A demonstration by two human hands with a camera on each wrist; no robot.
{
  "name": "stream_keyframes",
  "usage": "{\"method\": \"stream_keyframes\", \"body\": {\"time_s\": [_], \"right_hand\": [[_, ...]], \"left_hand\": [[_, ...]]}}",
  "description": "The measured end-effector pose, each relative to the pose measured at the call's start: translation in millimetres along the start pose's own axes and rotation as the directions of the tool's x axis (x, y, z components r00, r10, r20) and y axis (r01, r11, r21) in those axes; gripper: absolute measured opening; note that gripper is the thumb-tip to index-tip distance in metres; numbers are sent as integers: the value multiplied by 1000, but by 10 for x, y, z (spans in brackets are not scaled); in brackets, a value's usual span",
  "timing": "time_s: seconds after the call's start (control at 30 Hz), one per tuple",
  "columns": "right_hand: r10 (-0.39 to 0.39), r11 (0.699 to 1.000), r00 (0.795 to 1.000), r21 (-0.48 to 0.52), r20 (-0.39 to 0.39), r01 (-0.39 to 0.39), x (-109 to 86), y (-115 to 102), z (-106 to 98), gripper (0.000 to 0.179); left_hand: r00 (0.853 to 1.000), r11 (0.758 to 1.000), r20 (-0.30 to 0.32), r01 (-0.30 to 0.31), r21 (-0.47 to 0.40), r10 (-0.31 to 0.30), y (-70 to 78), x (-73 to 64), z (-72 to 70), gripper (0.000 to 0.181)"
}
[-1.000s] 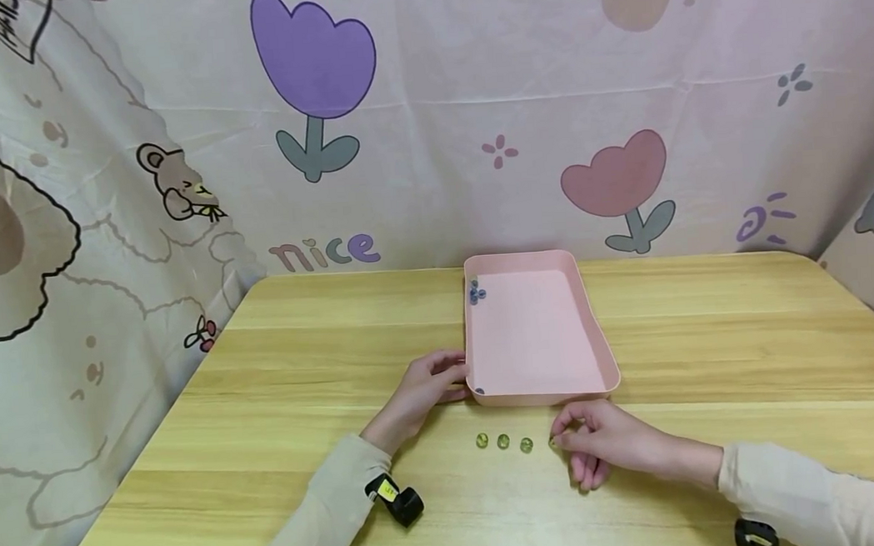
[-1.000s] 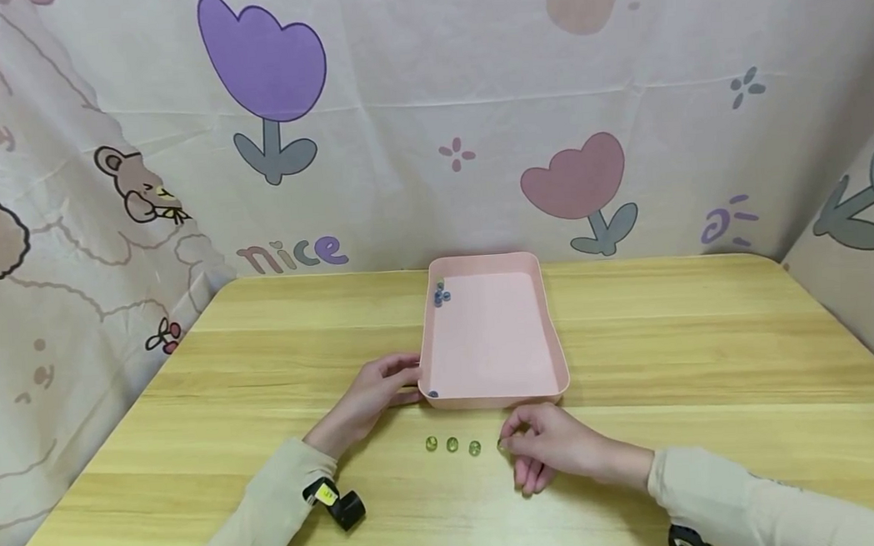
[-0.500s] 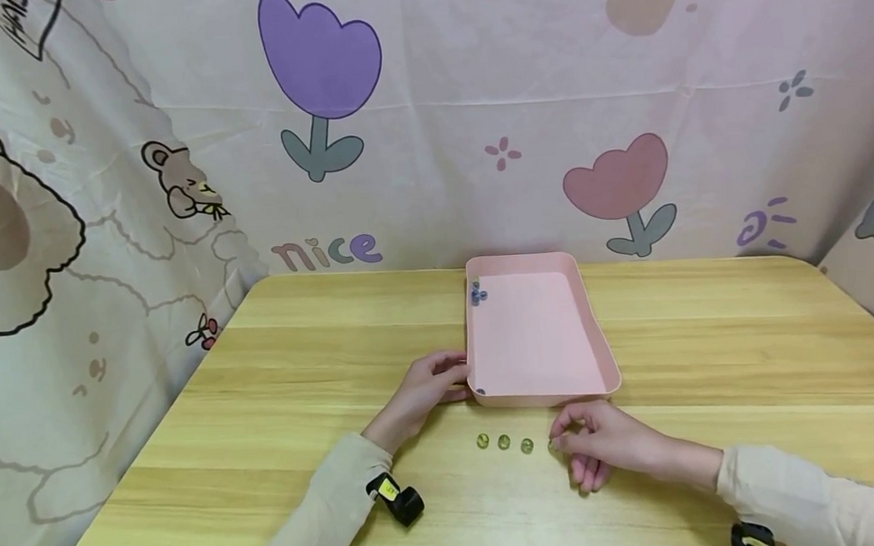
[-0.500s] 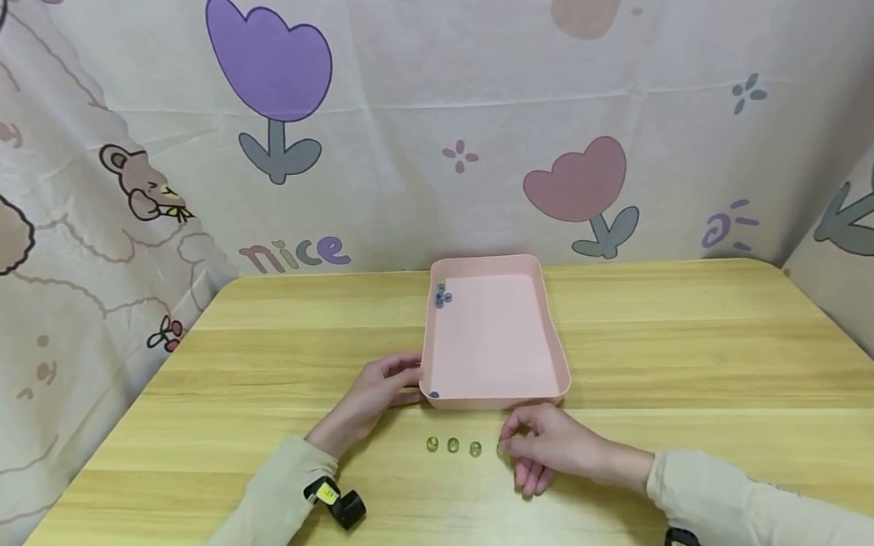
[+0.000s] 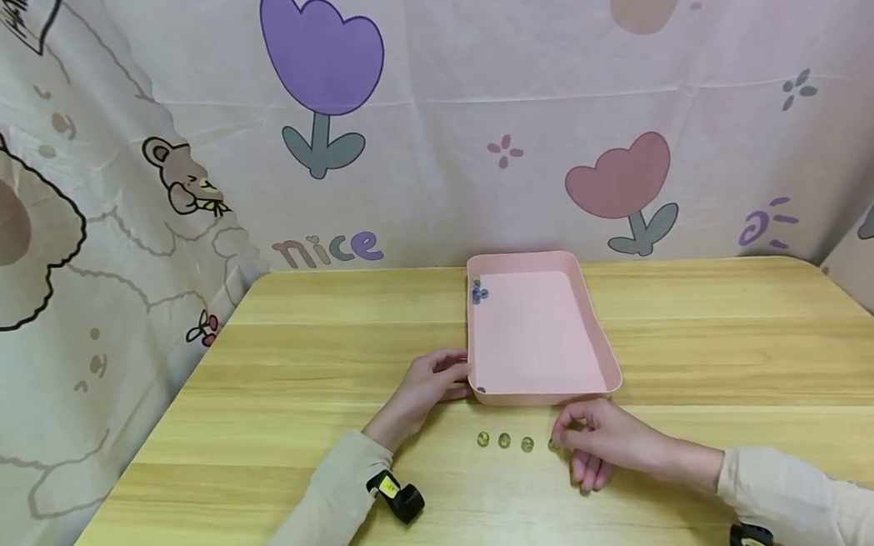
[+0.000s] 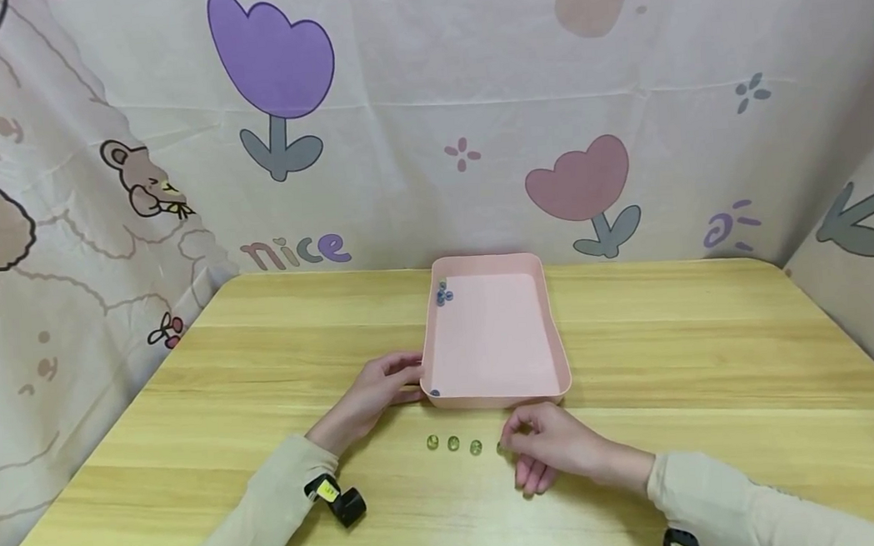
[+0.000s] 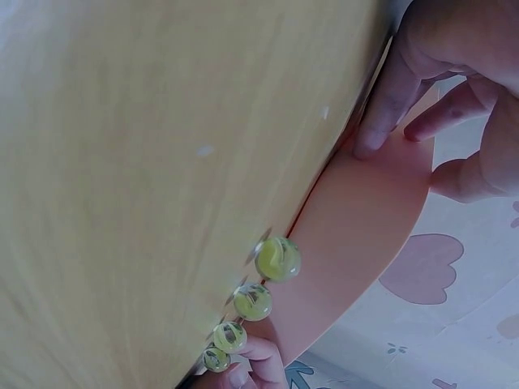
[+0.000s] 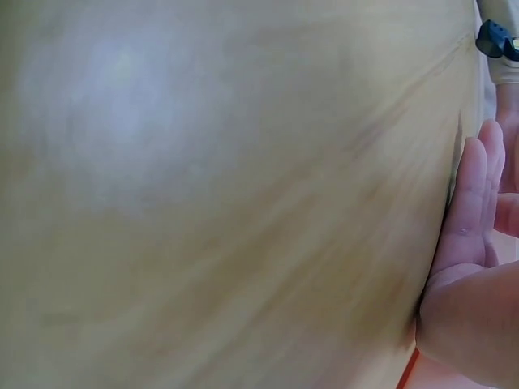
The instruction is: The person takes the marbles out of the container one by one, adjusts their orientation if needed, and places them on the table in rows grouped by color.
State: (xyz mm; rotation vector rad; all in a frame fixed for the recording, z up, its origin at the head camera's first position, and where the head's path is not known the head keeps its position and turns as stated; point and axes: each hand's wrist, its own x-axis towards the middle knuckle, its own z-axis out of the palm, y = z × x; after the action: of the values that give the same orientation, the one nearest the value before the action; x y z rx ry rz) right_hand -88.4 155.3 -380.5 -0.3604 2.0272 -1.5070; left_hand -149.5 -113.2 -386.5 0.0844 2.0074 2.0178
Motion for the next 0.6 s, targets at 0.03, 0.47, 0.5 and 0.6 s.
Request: {"method": "stream_keyframes", "body": {"time_s": [0.03,0.47,0.5,0.6], "right_hand": [[2,1000,1000,2,-2,-2,0,-1,0,15],[-30,1000,999,-7,20,30,-12,5,-17,15],[-29,1000,999,-7,21,30,-11,6,-17,15],[-31,999,999,-10,22,31,-9,5,-18,15]], "left_hand": [[1000,1000,1,0,1,0,2,2,0,38],[1000,1000,4,-2,10,2,-9,21,-5,38],[1000,1000,2,1,8,-1,-10,21,-6,38],[1000,1000,1,1,7,-1,-11,20,-7,38]]}}
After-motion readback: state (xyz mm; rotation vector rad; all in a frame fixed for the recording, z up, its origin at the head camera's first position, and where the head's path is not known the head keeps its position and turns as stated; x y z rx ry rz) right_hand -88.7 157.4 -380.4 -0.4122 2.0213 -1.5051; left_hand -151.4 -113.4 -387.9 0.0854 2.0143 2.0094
